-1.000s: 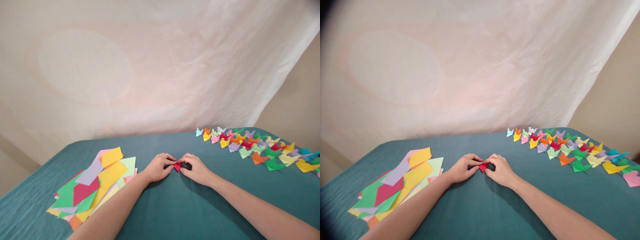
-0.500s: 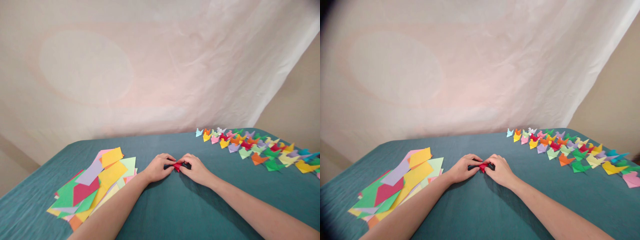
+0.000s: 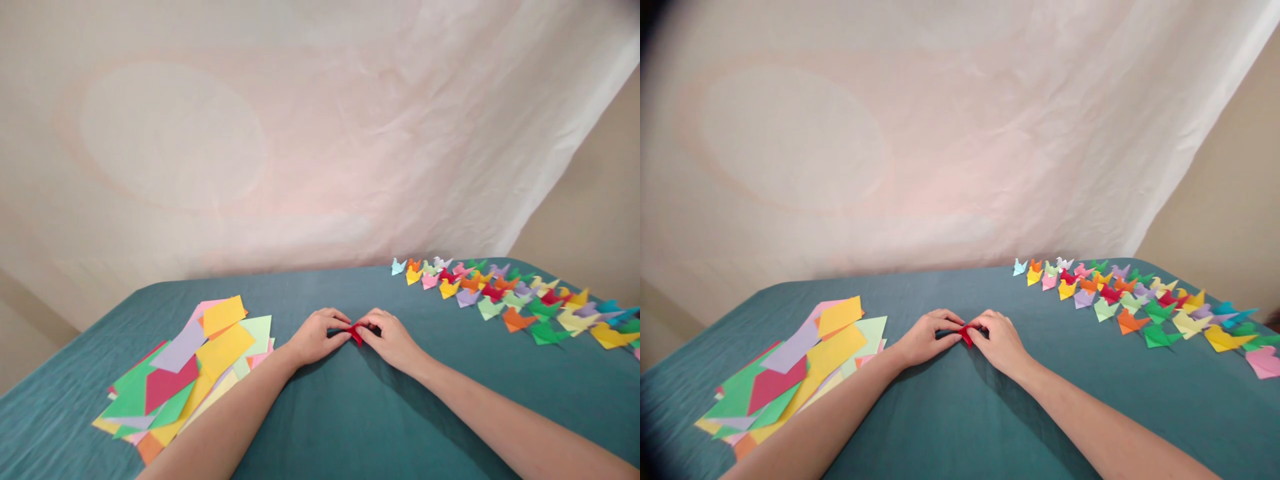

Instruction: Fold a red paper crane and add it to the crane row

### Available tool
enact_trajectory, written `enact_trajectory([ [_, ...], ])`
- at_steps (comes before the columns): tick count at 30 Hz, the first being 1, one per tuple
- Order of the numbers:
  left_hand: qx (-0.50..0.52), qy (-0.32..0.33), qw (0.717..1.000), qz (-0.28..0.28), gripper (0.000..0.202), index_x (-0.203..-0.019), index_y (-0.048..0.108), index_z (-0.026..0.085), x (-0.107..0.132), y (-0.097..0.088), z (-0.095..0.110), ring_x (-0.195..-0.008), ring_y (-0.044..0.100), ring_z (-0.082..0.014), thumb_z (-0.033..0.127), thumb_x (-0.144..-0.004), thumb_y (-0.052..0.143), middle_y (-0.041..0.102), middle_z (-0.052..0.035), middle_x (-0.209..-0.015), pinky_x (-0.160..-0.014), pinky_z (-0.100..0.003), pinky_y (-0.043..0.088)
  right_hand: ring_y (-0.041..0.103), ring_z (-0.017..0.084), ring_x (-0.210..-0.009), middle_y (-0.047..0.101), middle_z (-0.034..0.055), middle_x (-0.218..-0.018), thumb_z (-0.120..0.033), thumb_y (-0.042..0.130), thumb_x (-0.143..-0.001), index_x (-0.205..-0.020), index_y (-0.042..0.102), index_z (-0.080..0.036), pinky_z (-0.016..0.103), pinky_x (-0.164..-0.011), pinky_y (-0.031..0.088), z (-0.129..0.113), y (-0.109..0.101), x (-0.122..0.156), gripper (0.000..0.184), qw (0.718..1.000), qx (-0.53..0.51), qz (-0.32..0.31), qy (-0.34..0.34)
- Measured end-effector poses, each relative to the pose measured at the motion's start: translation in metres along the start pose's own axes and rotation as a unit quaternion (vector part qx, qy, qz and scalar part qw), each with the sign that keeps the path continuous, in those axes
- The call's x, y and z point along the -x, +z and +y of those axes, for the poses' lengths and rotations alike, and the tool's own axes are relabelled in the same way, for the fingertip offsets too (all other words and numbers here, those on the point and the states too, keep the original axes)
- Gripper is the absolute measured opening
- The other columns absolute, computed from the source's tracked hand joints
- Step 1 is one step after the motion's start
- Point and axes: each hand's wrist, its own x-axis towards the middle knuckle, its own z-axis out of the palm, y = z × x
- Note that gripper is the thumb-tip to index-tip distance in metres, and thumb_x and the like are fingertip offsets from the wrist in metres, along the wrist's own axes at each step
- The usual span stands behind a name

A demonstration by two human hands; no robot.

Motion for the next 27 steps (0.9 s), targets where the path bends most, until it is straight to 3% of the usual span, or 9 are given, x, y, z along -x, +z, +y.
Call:
enact_trajectory([
  [10, 0.004, 0.007, 1.000, -0.010, 0.026, -0.103, 0.068, 0.025, -0.0003, -0.0009, -0.0005, -0.097, 0.057, -0.0167, 0.018, -0.085, 0.050, 0.064, -0.0027, -0.105, -0.093, -0.030, 0.041, 0.056, 0.018, -0.081, 0.064, 0.0029, -0.082, -0.026, 0.053, -0.085, -0.083, 0.069, -0.023, 0.030, -0.075, 0.041, -0.0002, 0.0017, 0.0009, 0.017, 1.000, 0.010, 0.010, -0.005],
  [27, 0.033, -0.020, 0.999, 0.008, 0.021, -0.097, 0.070, 0.024, -0.0012, 0.0018, 0.0006, -0.094, 0.058, -0.0163, 0.026, -0.087, 0.052, 0.066, -0.0027, -0.100, -0.089, -0.027, 0.041, 0.056, 0.017, -0.080, 0.063, 0.0018, -0.081, -0.025, 0.054, -0.085, -0.082, 0.071, -0.025, 0.029, -0.075, 0.041, -0.0019, 0.0033, 0.0008, 0.017, 0.998, 0.052, 0.019, -0.017],
])
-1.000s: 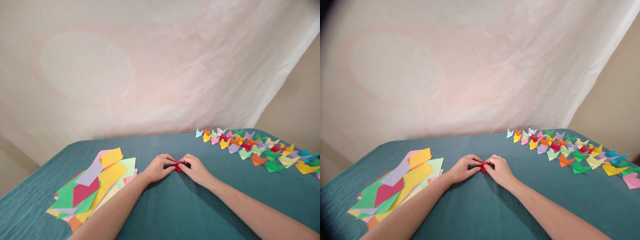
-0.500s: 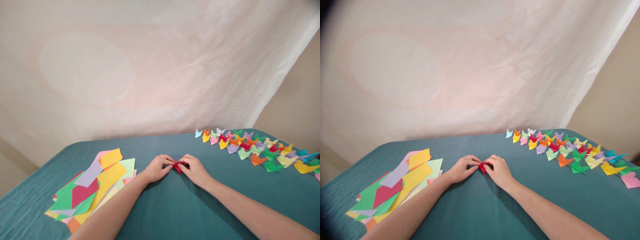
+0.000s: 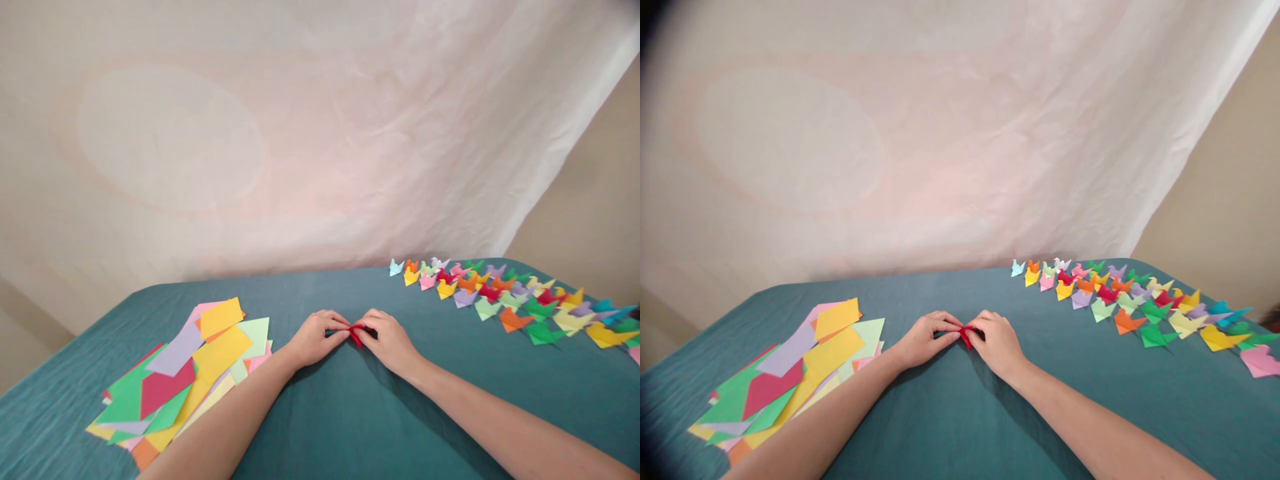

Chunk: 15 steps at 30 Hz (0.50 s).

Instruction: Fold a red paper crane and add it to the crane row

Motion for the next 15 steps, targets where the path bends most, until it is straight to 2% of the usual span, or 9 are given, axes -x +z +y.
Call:
enact_trajectory([
  [15, -0.012, -0.079, 0.995, 0.062, 0.016, -0.084, 0.073, 0.025, -0.002, 0.016, 0.009, -0.089, 0.061, -0.0164, 0.025, -0.081, 0.057, 0.069, -0.0003, -0.092, -0.087, -0.028, 0.043, 0.056, 0.016, -0.078, 0.061, 0.0005, -0.080, -0.022, 0.052, -0.087, -0.083, 0.070, -0.027, 0.027, -0.074, 0.040, -0.006, -0.001, 0.005, 0.019, 0.998, 0.057, 0.019, -0.017],
])
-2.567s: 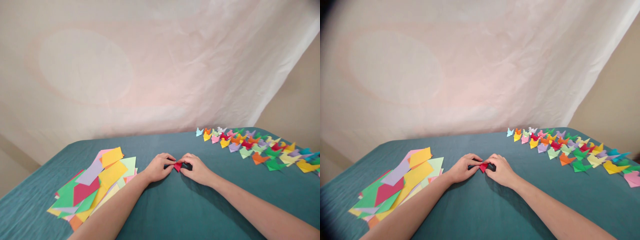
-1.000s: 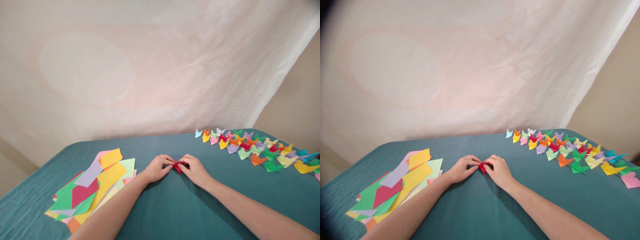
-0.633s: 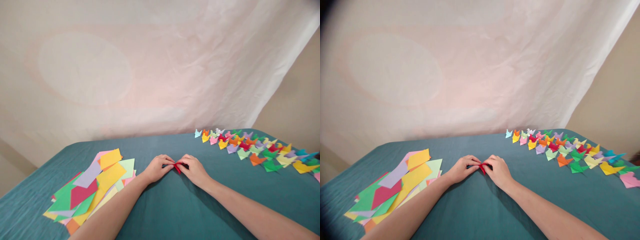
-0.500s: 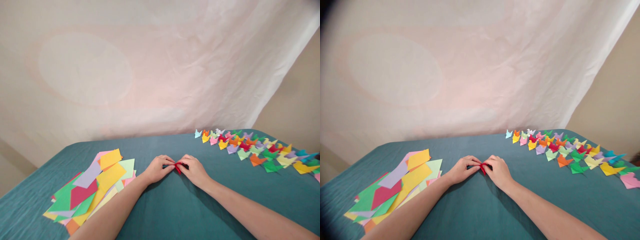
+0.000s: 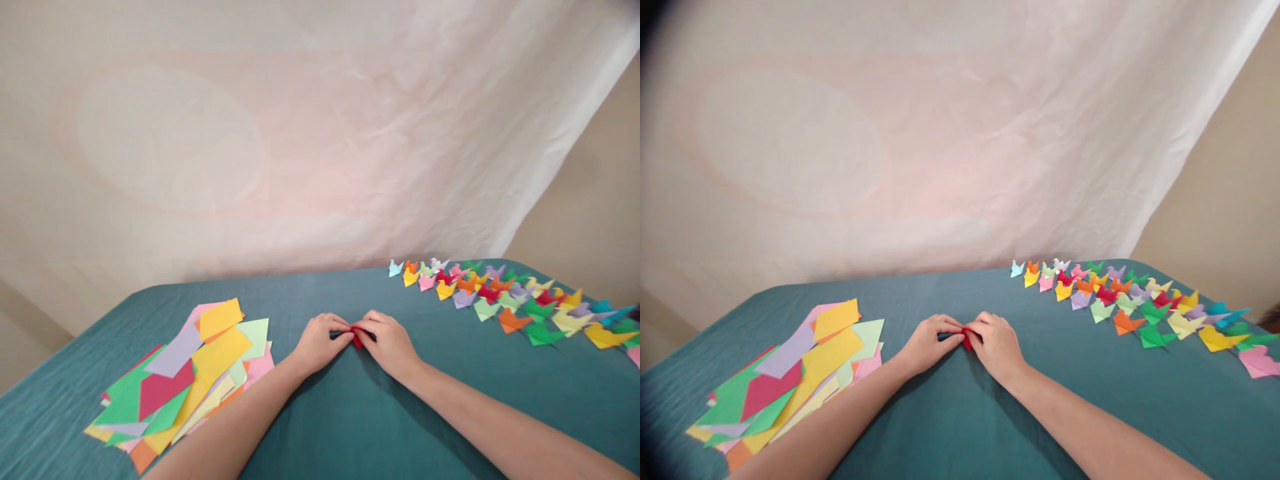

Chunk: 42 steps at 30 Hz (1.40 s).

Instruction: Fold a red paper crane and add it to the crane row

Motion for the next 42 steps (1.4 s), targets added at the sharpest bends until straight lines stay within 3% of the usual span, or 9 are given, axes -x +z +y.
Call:
enact_trajectory([
  [17, -0.014, -0.013, 0.999, 0.051, 0.012, -0.081, 0.072, 0.024, -0.001, 0.009, -0.002, -0.085, 0.060, -0.0176, 0.030, -0.077, 0.063, 0.069, 0.0001, -0.086, -0.083, -0.029, 0.044, 0.057, 0.016, -0.077, 0.060, 0.0021, -0.079, -0.019, 0.048, -0.088, -0.078, 0.068, -0.022, 0.027, -0.072, 0.044, 0.002, 0.001, 0.001, 0.023, 0.997, -0.072, 0.004, -0.002],
  [29, -0.028, -0.021, 0.999, 0.038, 0.019, -0.084, 0.070, 0.023, -0.009, 0.007, -0.008, -0.085, 0.060, -0.0190, 0.037, -0.072, 0.069, 0.067, -0.0015, -0.086, -0.079, -0.028, 0.045, 0.057, 0.017, -0.082, 0.061, 0.0036, -0.086, -0.016, 0.046, -0.088, -0.089, 0.067, -0.022, 0.029, -0.076, 0.045, 0.006, 0.003, 0.002, 0.022, 0.998, -0.069, -0.005, -0.007],
  [42, -0.022, -0.026, 0.999, 0.037, 0.017, -0.083, 0.070, 0.023, -0.010, 0.009, -0.009, -0.084, 0.059, -0.0189, 0.035, -0.070, 0.070, 0.067, -0.0008, -0.085, -0.080, -0.029, 0.044, 0.056, 0.017, -0.076, 0.060, 0.0029, -0.080, -0.017, 0.045, -0.086, -0.084, 0.058, -0.020, 0.029, -0.071, 0.044, -0.001, -0.001, 0.003, 0.014, 0.996, -0.093, 0.014, 0.001],
])
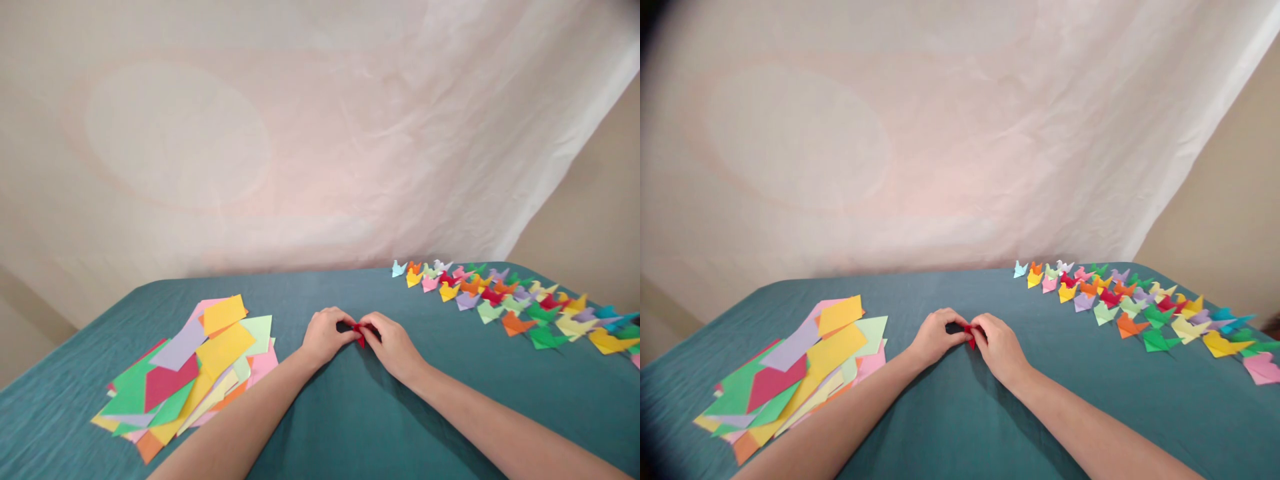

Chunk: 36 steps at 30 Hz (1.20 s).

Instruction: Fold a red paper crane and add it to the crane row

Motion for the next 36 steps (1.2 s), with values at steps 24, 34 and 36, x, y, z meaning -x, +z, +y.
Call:
enact_trajectory([
  [24, 0.109, 0.074, 0.987, -0.096, 0.019, -0.091, 0.072, 0.024, -0.004, -0.020, -0.007, -0.084, 0.062, -0.0157, 0.033, -0.084, 0.058, 0.071, -0.0018, -0.088, -0.081, -0.025, 0.046, 0.056, 0.016, -0.074, 0.061, 0.0014, -0.078, -0.016, 0.045, -0.086, -0.079, 0.058, -0.020, 0.027, -0.069, 0.043, 0.003, 0.001, -0.002, 0.016, 1.000, -0.015, 0.002, 0.012],
  [34, 0.146, 0.035, 0.985, -0.082, 0.017, -0.087, 0.072, 0.020, -0.004, -0.013, -0.009, -0.077, 0.063, -0.0155, 0.032, -0.078, 0.063, 0.071, -0.0016, -0.084, -0.073, -0.023, 0.046, 0.056, 0.016, -0.073, 0.061, 0.0017, -0.078, -0.018, 0.044, -0.087, -0.080, 0.058, -0.020, 0.028, -0.070, 0.043, 0.002, 0.001, -0.002, 0.016, 1.000, -0.017, 0.003, 0.012],
  [36, 0.162, 0.020, 0.983, -0.086, 0.019, -0.090, 0.072, 0.020, -0.003, -0.013, -0.009, -0.077, 0.064, -0.0160, 0.032, -0.078, 0.063, 0.071, -0.0014, -0.085, -0.072, -0.023, 0.047, 0.056, 0.016, -0.073, 0.061, 0.0017, -0.079, -0.019, 0.045, -0.087, -0.081, 0.058, -0.020, 0.028, -0.069, 0.043, 0.002, 0.001, -0.002, 0.015, 1.000, -0.017, 0.006, 0.013],
])
